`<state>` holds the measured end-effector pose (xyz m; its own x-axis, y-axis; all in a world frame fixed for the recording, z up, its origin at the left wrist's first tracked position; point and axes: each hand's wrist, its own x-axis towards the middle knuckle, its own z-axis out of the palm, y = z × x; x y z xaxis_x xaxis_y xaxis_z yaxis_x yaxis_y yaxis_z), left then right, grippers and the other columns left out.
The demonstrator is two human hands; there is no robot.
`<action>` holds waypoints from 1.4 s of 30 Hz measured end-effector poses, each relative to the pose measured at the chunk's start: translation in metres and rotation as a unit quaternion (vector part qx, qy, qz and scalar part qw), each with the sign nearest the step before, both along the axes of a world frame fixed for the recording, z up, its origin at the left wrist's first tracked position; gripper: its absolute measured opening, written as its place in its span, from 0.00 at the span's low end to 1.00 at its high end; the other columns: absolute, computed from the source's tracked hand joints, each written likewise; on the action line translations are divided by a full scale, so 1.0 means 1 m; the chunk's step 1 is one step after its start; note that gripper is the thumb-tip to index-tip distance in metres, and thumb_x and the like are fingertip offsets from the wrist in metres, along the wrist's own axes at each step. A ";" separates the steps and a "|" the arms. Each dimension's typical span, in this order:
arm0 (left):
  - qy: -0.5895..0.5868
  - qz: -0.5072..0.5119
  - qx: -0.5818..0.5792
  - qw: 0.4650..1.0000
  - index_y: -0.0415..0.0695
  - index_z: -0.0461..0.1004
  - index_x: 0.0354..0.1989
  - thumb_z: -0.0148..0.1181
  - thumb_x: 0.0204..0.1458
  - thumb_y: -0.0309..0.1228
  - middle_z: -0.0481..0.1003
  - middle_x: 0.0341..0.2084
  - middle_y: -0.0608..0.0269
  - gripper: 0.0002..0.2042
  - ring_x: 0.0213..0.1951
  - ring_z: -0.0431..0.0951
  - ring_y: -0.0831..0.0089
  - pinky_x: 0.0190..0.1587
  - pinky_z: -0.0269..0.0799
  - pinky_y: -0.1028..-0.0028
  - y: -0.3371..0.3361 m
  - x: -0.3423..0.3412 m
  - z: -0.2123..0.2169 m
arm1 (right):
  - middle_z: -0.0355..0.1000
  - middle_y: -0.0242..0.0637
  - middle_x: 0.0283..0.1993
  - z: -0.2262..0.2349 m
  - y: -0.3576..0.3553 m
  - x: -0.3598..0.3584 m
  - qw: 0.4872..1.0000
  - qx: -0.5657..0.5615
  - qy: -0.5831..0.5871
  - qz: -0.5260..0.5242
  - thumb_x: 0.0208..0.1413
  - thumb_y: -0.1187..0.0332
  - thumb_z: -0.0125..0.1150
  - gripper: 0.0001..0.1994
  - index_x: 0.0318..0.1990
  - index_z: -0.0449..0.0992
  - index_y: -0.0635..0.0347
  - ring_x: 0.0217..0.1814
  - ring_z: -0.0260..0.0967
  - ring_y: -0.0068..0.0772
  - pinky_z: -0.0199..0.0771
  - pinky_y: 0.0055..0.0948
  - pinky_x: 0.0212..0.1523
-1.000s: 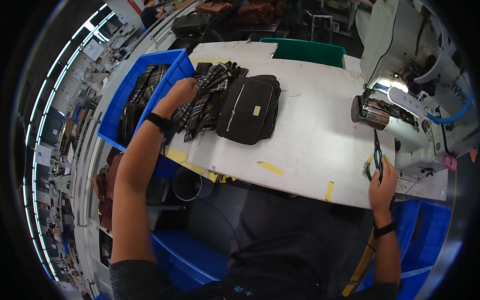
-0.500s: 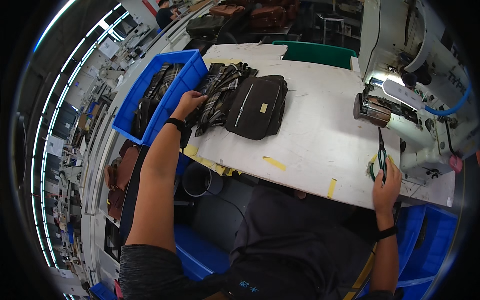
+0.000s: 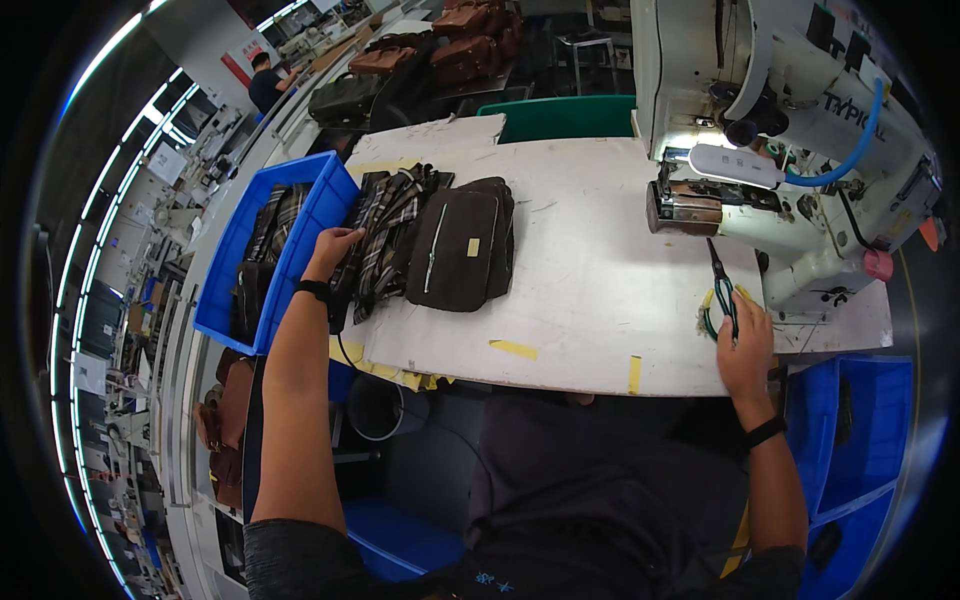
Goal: Assembling and sewing a plaid fabric pouch at a workstation.
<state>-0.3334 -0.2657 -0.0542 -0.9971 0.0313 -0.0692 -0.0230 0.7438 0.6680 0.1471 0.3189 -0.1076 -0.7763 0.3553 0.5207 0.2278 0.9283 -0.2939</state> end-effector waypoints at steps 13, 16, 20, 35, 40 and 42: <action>-0.123 -0.096 0.275 0.949 0.40 0.82 0.48 0.68 0.62 0.35 0.84 0.40 0.65 0.12 0.40 0.83 0.78 0.44 0.79 0.76 0.023 0.064 0.130 | 0.72 0.51 0.63 -0.007 0.008 -0.007 0.999 -0.036 -0.005 0.007 0.65 0.72 0.58 0.20 0.63 0.73 0.67 0.66 0.68 0.54 0.65 0.46 0.69; -0.140 -0.148 0.317 0.926 0.42 0.81 0.48 0.66 0.64 0.35 0.83 0.40 0.69 0.11 0.37 0.82 0.81 0.43 0.78 0.77 0.045 0.102 0.171 | 0.73 0.52 0.61 0.002 0.013 -0.008 0.998 -0.047 -0.029 0.001 0.65 0.71 0.59 0.20 0.62 0.74 0.67 0.64 0.69 0.55 0.66 0.46 0.68; -0.170 -0.293 0.178 0.924 0.41 0.81 0.45 0.67 0.64 0.34 0.82 0.36 0.74 0.09 0.35 0.78 0.86 0.40 0.75 0.79 0.123 0.181 0.199 | 0.75 0.53 0.58 0.075 -0.045 -0.005 0.994 -0.029 0.044 0.093 0.61 0.71 0.65 0.21 0.61 0.75 0.65 0.63 0.69 0.57 0.68 0.47 0.65; -0.072 -0.772 -0.091 0.625 0.40 0.84 0.34 0.80 0.49 0.35 0.77 0.24 0.58 0.12 0.26 0.77 0.63 0.30 0.71 0.66 0.265 0.367 0.207 | 0.76 0.46 0.23 0.191 -0.120 0.024 0.633 -0.374 -0.384 0.558 0.65 0.53 0.64 0.23 0.30 0.79 0.68 0.28 0.78 0.47 0.75 0.42 0.33; -0.008 -0.776 -0.093 0.624 0.43 0.83 0.36 0.74 0.53 0.40 0.78 0.25 0.60 0.13 0.33 0.80 0.59 0.44 0.72 0.63 0.250 0.343 0.188 | 0.76 0.50 0.26 0.176 -0.106 0.050 0.769 -0.249 -0.322 0.493 0.64 0.57 0.62 0.19 0.29 0.80 0.66 0.32 0.75 0.60 0.73 0.50 0.35; 0.036 -0.777 -0.072 0.624 0.43 0.83 0.37 0.74 0.53 0.40 0.79 0.26 0.60 0.13 0.34 0.81 0.60 0.43 0.73 0.63 0.250 0.342 0.184 | 0.76 0.46 0.28 0.176 -0.106 0.051 0.811 -0.170 -0.294 0.477 0.68 0.58 0.56 0.19 0.29 0.79 0.63 0.35 0.76 0.57 0.73 0.50 0.38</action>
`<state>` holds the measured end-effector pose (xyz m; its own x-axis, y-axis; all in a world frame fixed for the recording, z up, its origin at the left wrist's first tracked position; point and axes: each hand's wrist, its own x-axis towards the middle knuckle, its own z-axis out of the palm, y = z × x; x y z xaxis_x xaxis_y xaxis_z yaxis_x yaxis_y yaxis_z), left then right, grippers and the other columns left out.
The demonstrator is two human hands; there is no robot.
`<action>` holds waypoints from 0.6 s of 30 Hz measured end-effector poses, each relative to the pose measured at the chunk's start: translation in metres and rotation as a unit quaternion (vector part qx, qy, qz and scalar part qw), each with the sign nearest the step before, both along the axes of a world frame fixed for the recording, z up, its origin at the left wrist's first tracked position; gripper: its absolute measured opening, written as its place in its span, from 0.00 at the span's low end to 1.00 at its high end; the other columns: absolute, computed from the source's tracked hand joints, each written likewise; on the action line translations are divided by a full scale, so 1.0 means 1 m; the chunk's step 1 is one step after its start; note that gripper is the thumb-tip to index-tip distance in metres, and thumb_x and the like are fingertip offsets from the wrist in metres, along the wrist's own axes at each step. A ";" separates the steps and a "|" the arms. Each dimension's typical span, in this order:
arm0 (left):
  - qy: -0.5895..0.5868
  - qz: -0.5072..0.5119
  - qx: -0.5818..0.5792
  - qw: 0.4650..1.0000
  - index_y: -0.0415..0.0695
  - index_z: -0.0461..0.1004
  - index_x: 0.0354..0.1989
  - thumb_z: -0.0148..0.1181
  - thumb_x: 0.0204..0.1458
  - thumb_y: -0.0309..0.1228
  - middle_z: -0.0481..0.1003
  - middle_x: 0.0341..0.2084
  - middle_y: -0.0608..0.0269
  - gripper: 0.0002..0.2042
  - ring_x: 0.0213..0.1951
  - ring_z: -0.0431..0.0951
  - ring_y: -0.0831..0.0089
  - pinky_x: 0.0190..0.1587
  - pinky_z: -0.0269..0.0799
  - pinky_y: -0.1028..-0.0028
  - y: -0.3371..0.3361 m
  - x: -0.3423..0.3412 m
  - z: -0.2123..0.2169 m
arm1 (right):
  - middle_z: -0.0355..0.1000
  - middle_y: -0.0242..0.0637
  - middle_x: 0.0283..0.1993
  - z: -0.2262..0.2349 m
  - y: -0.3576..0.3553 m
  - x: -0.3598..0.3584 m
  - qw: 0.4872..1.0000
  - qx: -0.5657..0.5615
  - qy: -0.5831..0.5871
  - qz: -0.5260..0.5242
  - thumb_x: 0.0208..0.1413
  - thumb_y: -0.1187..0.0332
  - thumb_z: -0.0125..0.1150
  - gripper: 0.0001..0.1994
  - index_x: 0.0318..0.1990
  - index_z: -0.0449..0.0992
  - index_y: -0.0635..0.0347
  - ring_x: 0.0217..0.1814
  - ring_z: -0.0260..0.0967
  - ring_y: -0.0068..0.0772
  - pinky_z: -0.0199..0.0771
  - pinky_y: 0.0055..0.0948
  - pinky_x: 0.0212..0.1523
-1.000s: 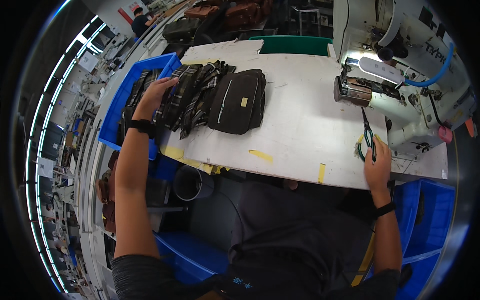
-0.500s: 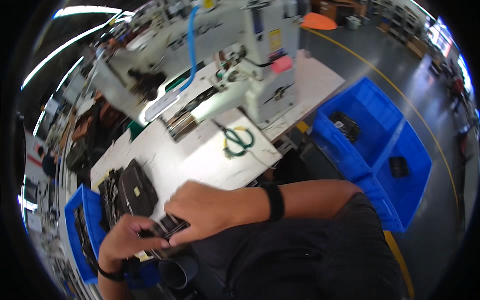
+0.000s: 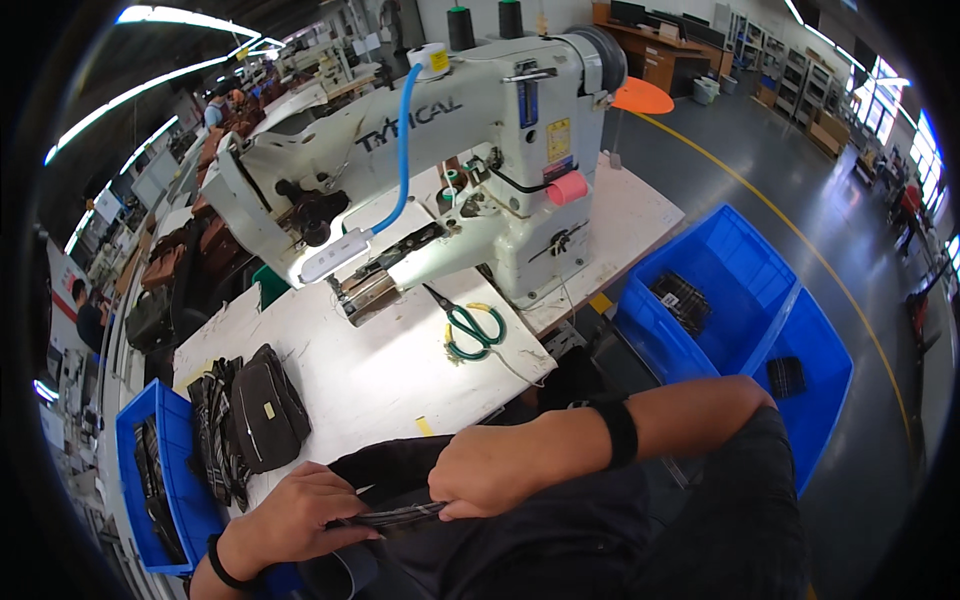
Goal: Assembling and sewing a plaid fabric pouch at a workstation.
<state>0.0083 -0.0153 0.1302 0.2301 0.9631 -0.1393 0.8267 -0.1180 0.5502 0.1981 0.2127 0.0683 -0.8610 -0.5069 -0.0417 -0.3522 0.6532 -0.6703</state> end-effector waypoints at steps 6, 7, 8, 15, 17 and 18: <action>-0.007 0.010 -0.013 1.000 0.42 0.83 0.40 0.71 0.54 0.35 0.82 0.31 0.58 0.11 0.36 0.83 0.59 0.44 0.76 0.62 -0.013 0.008 -0.015 | 0.78 0.39 0.32 0.004 -0.016 -0.011 0.991 0.097 0.035 0.091 0.68 0.61 0.56 0.15 0.31 0.80 0.59 0.40 0.77 0.47 0.73 0.44 0.42; -0.029 0.002 0.021 0.999 0.42 0.83 0.41 0.70 0.55 0.34 0.82 0.31 0.56 0.10 0.36 0.83 0.58 0.43 0.77 0.61 -0.014 0.013 -0.017 | 0.78 0.37 0.32 0.005 -0.018 -0.012 0.987 0.111 0.051 0.107 0.68 0.61 0.56 0.14 0.31 0.80 0.58 0.41 0.77 0.44 0.72 0.42 0.42; -0.028 0.015 0.020 0.999 0.42 0.83 0.41 0.70 0.55 0.34 0.82 0.31 0.56 0.10 0.36 0.83 0.58 0.43 0.77 0.61 -0.014 0.017 -0.018 | 0.79 0.42 0.28 -0.001 -0.018 -0.014 0.988 0.078 0.081 0.107 0.62 0.61 0.60 0.15 0.27 0.80 0.59 0.36 0.79 0.51 0.75 0.47 0.38; -0.062 -0.024 -0.038 0.997 0.39 0.78 0.33 0.66 0.58 0.33 0.80 0.30 0.52 0.09 0.36 0.82 0.51 0.39 0.77 0.56 -0.017 0.023 -0.015 | 0.77 0.34 0.31 0.015 -0.015 0.014 0.983 0.101 0.110 0.104 0.63 0.64 0.58 0.10 0.31 0.79 0.56 0.39 0.77 0.40 0.71 0.38 0.41; -0.046 -0.037 0.001 0.998 0.39 0.79 0.35 0.67 0.57 0.33 0.80 0.30 0.53 0.09 0.37 0.82 0.53 0.41 0.77 0.59 -0.022 0.024 -0.014 | 0.76 0.33 0.31 0.018 -0.011 0.019 0.981 0.113 0.119 0.109 0.64 0.64 0.58 0.10 0.31 0.79 0.56 0.38 0.75 0.38 0.71 0.36 0.42; -0.046 -0.035 -0.002 0.998 0.39 0.79 0.35 0.67 0.57 0.33 0.80 0.30 0.53 0.09 0.37 0.82 0.53 0.41 0.77 0.59 -0.027 0.021 -0.014 | 0.75 0.33 0.31 0.021 -0.006 0.022 0.983 0.124 0.095 0.099 0.63 0.64 0.58 0.10 0.31 0.78 0.56 0.39 0.75 0.38 0.71 0.36 0.43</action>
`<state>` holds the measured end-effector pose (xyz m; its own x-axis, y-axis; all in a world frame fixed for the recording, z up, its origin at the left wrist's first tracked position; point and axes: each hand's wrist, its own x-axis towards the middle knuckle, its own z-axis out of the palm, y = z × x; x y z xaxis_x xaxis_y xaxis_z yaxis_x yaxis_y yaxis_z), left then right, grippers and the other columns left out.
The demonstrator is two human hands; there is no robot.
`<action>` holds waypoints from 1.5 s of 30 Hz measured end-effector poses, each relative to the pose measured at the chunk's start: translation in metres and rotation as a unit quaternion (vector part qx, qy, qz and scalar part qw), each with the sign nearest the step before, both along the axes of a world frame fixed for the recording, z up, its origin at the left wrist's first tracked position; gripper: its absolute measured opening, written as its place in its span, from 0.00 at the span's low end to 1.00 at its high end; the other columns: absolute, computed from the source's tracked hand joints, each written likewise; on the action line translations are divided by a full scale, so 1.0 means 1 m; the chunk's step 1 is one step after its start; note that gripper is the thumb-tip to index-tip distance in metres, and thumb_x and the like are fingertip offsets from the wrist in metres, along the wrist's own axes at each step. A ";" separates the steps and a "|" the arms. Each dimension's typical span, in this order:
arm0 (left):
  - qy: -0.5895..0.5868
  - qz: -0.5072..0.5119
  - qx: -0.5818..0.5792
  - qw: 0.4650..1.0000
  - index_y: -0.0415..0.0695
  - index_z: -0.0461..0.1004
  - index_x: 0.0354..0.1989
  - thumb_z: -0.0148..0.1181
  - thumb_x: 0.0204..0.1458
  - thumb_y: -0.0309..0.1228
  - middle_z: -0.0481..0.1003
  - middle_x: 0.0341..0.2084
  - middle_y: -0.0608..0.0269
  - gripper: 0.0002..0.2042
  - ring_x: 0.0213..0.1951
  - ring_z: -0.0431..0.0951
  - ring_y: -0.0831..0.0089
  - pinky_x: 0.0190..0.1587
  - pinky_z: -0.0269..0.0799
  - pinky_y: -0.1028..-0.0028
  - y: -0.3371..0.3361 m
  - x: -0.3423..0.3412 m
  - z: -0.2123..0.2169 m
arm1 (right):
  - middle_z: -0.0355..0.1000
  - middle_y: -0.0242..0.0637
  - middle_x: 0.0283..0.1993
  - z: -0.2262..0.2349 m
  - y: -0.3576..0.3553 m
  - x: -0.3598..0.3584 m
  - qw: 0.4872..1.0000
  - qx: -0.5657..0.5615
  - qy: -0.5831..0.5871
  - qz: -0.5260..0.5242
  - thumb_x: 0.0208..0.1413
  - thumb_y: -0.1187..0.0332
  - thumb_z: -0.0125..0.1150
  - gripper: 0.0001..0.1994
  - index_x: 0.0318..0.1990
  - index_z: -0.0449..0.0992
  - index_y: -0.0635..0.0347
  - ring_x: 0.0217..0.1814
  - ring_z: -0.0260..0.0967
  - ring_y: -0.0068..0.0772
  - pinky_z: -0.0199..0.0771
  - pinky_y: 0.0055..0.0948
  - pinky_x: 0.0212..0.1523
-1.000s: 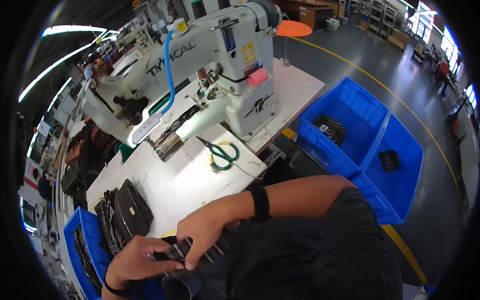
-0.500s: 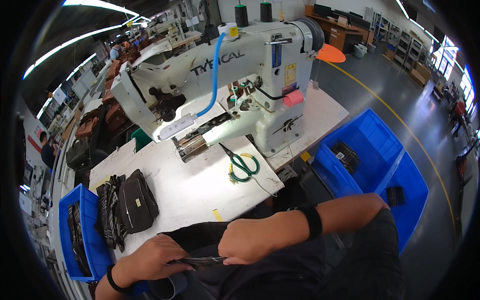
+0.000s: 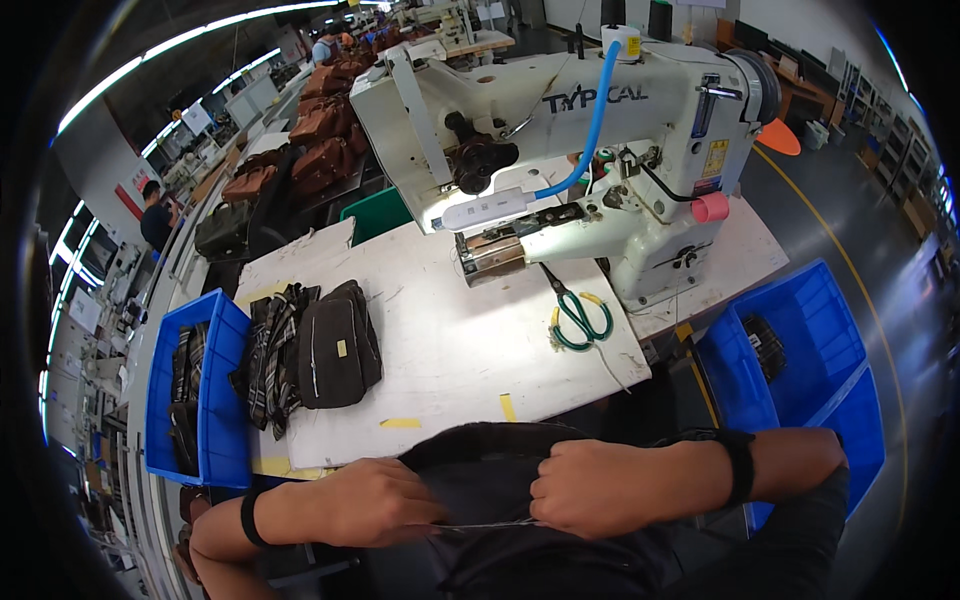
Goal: Assembling and sewing a plaid fabric pouch at a workstation.
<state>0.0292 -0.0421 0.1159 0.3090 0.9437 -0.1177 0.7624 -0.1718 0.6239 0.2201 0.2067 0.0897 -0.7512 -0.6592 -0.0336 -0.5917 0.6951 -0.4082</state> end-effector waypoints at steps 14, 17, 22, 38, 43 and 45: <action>0.360 0.087 0.165 0.914 0.43 0.83 0.38 0.65 0.50 0.27 0.82 0.44 0.64 0.08 0.58 0.79 0.68 0.72 0.59 0.46 0.006 -0.047 -0.038 | 0.71 0.34 0.29 -0.053 0.042 -0.035 0.965 0.039 0.224 -0.129 0.49 0.68 0.60 0.04 0.27 0.74 0.57 0.37 0.72 0.40 0.72 0.36 0.46; 0.361 0.121 0.175 0.908 0.42 0.82 0.38 0.65 0.52 0.26 0.81 0.50 0.62 0.07 0.60 0.77 0.64 0.72 0.61 0.51 0.013 -0.067 -0.076 | 0.75 0.34 0.32 -0.095 0.051 -0.065 0.946 0.119 0.255 -0.161 0.51 0.71 0.60 0.02 0.30 0.78 0.56 0.40 0.75 0.37 0.71 0.37 0.55; 0.374 0.159 0.102 0.908 0.41 0.80 0.39 0.69 0.52 0.28 0.76 0.58 0.56 0.08 0.64 0.73 0.58 0.71 0.63 0.54 0.004 -0.073 -0.119 | 0.78 0.33 0.35 -0.138 0.055 -0.078 0.936 0.103 0.263 -0.211 0.55 0.73 0.58 0.06 0.36 0.82 0.56 0.46 0.77 0.36 0.65 0.44 0.70; 0.326 0.459 0.223 0.796 0.39 0.78 0.56 0.68 0.59 0.35 0.78 0.54 0.47 0.19 0.56 0.77 0.47 0.61 0.73 0.57 -0.018 -0.126 -0.122 | 0.77 0.44 0.54 -0.104 0.063 0.030 0.903 -0.023 0.185 -0.386 0.59 0.76 0.66 0.14 0.53 0.80 0.63 0.59 0.73 0.50 0.69 0.50 0.67; 0.442 0.528 0.115 0.716 0.34 0.61 0.70 0.64 0.57 0.37 0.65 0.66 0.34 0.34 0.64 0.67 0.35 0.66 0.67 0.49 -0.009 -0.173 -0.171 | 0.77 0.45 0.54 -0.117 0.050 0.046 0.907 -0.045 0.155 -0.389 0.60 0.77 0.64 0.14 0.53 0.80 0.63 0.58 0.73 0.52 0.70 0.49 0.66; 0.447 0.507 0.165 0.718 0.34 0.65 0.66 0.59 0.53 0.28 0.70 0.61 0.37 0.29 0.61 0.70 0.36 0.61 0.72 0.50 -0.006 -0.176 -0.174 | 0.77 0.45 0.54 -0.120 0.045 0.053 0.911 -0.032 0.148 -0.383 0.59 0.77 0.64 0.14 0.53 0.80 0.63 0.58 0.73 0.52 0.71 0.49 0.66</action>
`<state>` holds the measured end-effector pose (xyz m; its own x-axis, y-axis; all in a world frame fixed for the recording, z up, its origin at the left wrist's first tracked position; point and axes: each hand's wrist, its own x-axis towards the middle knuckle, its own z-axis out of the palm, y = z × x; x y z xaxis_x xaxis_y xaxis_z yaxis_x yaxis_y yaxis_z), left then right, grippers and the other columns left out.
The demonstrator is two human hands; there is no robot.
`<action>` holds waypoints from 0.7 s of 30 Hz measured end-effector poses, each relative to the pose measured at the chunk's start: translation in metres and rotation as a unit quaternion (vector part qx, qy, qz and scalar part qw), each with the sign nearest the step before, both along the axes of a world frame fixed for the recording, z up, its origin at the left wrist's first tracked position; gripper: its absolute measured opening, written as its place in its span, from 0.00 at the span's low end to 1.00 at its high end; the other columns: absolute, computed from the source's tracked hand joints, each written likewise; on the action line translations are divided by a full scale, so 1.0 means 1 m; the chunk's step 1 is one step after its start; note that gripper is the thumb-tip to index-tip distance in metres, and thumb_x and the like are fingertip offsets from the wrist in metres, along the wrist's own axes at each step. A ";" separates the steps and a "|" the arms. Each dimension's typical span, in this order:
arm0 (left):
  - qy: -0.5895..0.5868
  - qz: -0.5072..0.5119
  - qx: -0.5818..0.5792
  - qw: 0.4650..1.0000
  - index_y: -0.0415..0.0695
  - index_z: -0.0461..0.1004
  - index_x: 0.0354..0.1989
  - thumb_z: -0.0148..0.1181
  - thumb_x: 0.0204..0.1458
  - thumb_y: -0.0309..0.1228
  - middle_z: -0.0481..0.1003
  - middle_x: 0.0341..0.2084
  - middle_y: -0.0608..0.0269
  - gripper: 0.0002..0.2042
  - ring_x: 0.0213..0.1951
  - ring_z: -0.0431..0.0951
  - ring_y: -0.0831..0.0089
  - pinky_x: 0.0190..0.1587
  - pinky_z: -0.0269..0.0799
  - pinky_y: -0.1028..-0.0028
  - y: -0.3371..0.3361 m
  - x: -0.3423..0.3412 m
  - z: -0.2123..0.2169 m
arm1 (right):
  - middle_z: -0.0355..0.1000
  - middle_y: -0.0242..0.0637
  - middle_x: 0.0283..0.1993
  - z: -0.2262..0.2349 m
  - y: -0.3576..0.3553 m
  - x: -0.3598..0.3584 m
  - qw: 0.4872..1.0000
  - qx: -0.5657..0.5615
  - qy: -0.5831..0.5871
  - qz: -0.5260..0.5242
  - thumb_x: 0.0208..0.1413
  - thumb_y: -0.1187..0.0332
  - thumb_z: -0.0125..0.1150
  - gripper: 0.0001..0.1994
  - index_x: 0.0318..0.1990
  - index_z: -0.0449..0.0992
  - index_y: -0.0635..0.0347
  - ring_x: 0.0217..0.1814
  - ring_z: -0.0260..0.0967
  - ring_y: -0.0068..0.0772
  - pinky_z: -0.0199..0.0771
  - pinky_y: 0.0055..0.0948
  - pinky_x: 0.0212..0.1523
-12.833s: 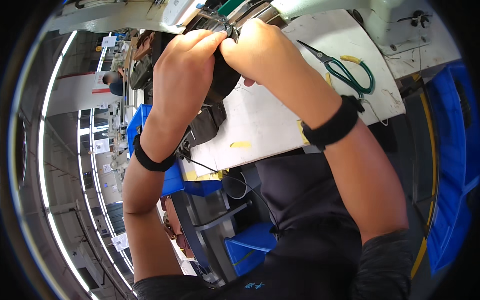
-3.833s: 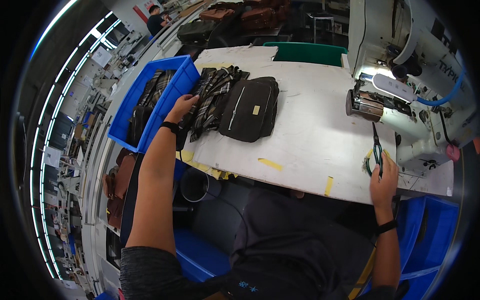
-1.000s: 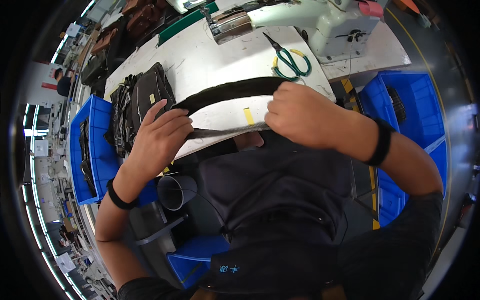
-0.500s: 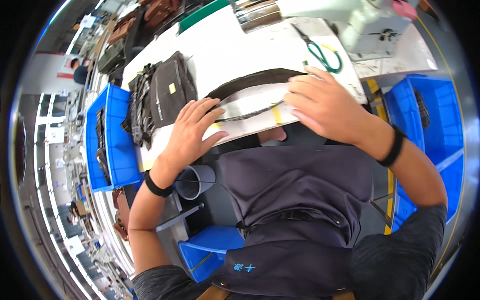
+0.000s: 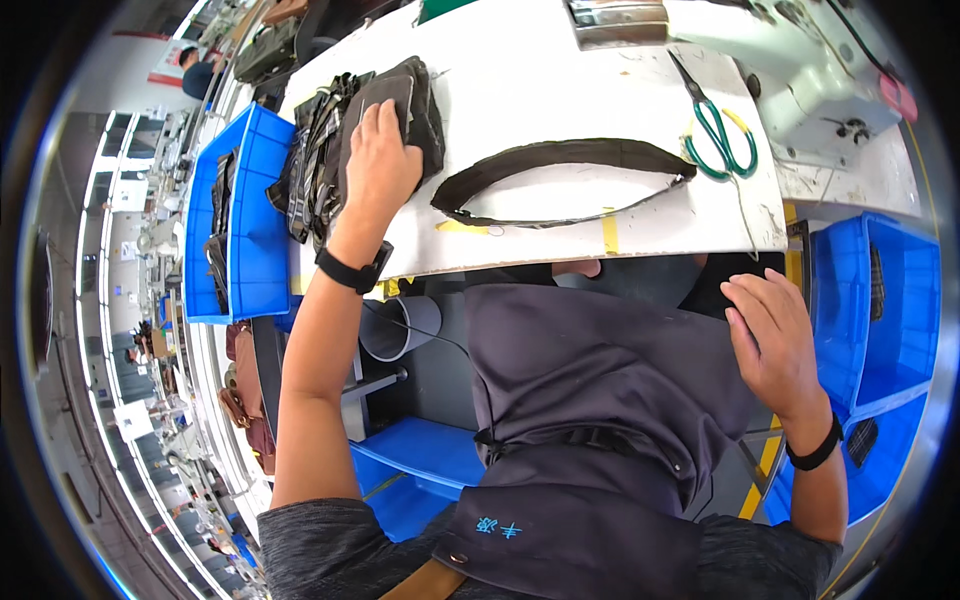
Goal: Assembling and sewing a plaid fabric pouch at a workstation.
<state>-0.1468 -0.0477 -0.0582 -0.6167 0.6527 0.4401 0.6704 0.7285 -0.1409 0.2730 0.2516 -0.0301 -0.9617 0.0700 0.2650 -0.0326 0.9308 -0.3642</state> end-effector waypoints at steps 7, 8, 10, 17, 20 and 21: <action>-0.030 0.146 -0.033 0.988 0.44 0.79 0.45 0.51 0.68 0.36 0.83 0.41 0.46 0.12 0.44 0.83 0.44 0.46 0.78 0.50 -0.053 -0.006 0.096 | 0.76 0.44 0.55 0.004 0.005 0.001 1.000 -0.005 0.015 -0.016 0.59 0.77 0.65 0.15 0.54 0.80 0.63 0.58 0.73 0.51 0.71 0.49 0.66; 0.045 0.105 0.009 0.993 0.45 0.80 0.51 0.50 0.70 0.37 0.83 0.44 0.47 0.13 0.46 0.83 0.45 0.48 0.78 0.52 -0.072 -0.007 0.108 | 0.76 0.44 0.55 0.006 0.003 -0.001 1.000 0.004 0.027 -0.005 0.59 0.77 0.65 0.15 0.54 0.80 0.63 0.57 0.74 0.51 0.71 0.49 0.66; 0.086 0.081 0.018 0.993 0.42 0.79 0.56 0.52 0.70 0.36 0.82 0.45 0.46 0.15 0.47 0.83 0.48 0.48 0.78 0.55 -0.069 0.031 0.148 | 0.76 0.44 0.55 0.010 -0.001 -0.006 0.999 0.001 0.039 -0.004 0.59 0.78 0.65 0.15 0.54 0.80 0.63 0.57 0.74 0.52 0.72 0.48 0.65; -0.255 -0.088 0.160 0.949 0.36 0.81 0.47 0.68 0.61 0.30 0.76 0.26 0.54 0.11 0.26 0.70 0.71 0.34 0.72 0.72 -0.019 0.142 0.195 | 0.77 0.46 0.53 0.045 -0.030 -0.025 0.990 -0.035 0.138 0.016 0.56 0.78 0.67 0.17 0.54 0.80 0.65 0.53 0.76 0.52 0.76 0.46 0.57; -0.337 -0.151 0.068 0.927 0.33 0.82 0.47 0.71 0.58 0.26 0.81 0.30 0.62 0.12 0.33 0.75 0.83 0.38 0.73 0.77 -0.015 0.163 0.190 | 0.77 0.47 0.52 0.078 -0.050 -0.044 0.960 -0.006 0.267 0.083 0.53 0.76 0.69 0.18 0.53 0.80 0.65 0.51 0.76 0.51 0.76 0.45 0.53; -0.343 -0.208 0.063 0.914 0.32 0.82 0.47 0.73 0.55 0.24 0.83 0.30 0.60 0.13 0.32 0.77 0.81 0.37 0.74 0.76 -0.012 0.168 0.184 | 0.78 0.47 0.53 0.091 -0.056 -0.048 0.957 0.014 0.270 0.109 0.53 0.76 0.70 0.18 0.53 0.80 0.66 0.53 0.77 0.51 0.76 0.45 0.54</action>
